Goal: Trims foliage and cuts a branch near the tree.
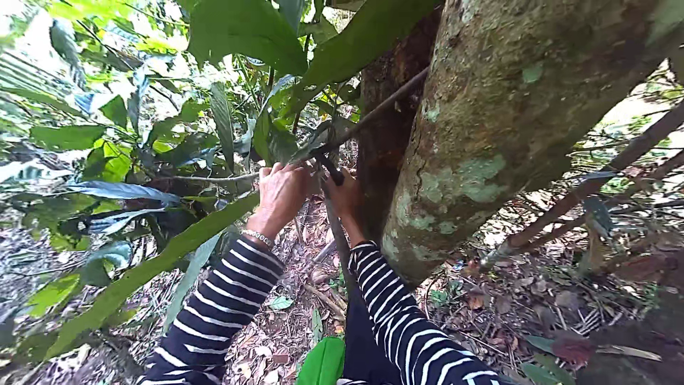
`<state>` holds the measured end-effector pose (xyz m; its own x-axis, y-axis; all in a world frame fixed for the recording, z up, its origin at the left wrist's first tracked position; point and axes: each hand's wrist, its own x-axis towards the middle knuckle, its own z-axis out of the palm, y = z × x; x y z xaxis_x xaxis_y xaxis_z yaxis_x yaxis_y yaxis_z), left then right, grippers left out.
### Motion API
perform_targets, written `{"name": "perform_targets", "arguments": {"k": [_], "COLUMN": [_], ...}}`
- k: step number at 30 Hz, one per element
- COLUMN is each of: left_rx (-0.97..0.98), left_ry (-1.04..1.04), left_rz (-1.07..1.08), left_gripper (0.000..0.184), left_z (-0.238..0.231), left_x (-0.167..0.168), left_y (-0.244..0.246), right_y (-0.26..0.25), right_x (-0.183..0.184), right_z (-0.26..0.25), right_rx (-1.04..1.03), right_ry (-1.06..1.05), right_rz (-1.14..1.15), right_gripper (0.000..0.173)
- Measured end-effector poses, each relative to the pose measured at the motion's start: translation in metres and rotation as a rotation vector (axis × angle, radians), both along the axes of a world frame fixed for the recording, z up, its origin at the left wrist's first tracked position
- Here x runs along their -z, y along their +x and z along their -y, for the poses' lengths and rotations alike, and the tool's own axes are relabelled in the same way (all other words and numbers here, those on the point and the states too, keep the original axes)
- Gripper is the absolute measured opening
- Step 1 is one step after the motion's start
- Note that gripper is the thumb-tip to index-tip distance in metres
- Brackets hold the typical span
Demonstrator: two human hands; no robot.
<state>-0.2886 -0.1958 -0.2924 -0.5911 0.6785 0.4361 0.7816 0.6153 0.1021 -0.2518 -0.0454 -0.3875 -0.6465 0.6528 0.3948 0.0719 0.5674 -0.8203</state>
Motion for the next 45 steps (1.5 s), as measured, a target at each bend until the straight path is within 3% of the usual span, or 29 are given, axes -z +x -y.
{"name": "perform_targets", "arguments": {"k": [2, 9, 12, 16, 19, 24, 28, 31, 34, 45], "left_rx": [-0.021, -0.058, -0.035, 0.026, 0.04, 0.05, -0.035, -0.156, -0.221, -0.208], "left_ry": [0.038, 0.063, 0.036, 0.002, -0.039, 0.111, 0.275, 0.188, 0.066, -0.01], "left_rz": [0.014, -0.013, -0.011, 0.023, 0.122, 0.161, 0.102, 0.041, -0.01, -0.016], "left_gripper": [0.028, 0.026, 0.027, 0.022, 0.019, 0.034, 0.036, 0.047, 0.024, 0.023], "left_z": [0.001, 0.005, 0.013, 0.029, 0.052, 0.068, 0.054, 0.044, 0.04, 0.043], "left_x": [-0.002, -0.018, -0.013, 0.001, 0.003, 0.002, -0.005, -0.009, -0.006, -0.005], "left_y": [0.002, -0.005, -0.006, -0.002, -0.004, -0.022, -0.028, -0.032, -0.037, -0.039], "right_y": [0.018, -0.033, 0.001, 0.011, 0.007, -0.001, -0.006, -0.006, -0.046, -0.089], "right_x": [-0.016, -0.064, -0.035, 0.081, 0.105, 0.056, 0.036, 0.016, -0.002, -0.022], "right_z": [0.011, 0.009, 0.019, 0.034, 0.045, 0.045, 0.033, 0.027, 0.015, 0.004], "right_rx": [-0.037, -0.027, -0.1, -0.062, -0.039, -0.138, -0.152, -0.139, -0.099, -0.155], "right_ry": [0.071, 0.087, 0.073, -0.062, -0.165, -0.146, -0.038, 0.049, 0.148, 0.254], "right_rz": [0.058, 0.08, 0.084, 0.203, 0.247, 0.01, -0.086, -0.006, -0.055, -0.034], "right_gripper": [0.036, 0.038, 0.039, 0.032, 0.038, 0.053, 0.047, 0.044, 0.039, 0.037]}}
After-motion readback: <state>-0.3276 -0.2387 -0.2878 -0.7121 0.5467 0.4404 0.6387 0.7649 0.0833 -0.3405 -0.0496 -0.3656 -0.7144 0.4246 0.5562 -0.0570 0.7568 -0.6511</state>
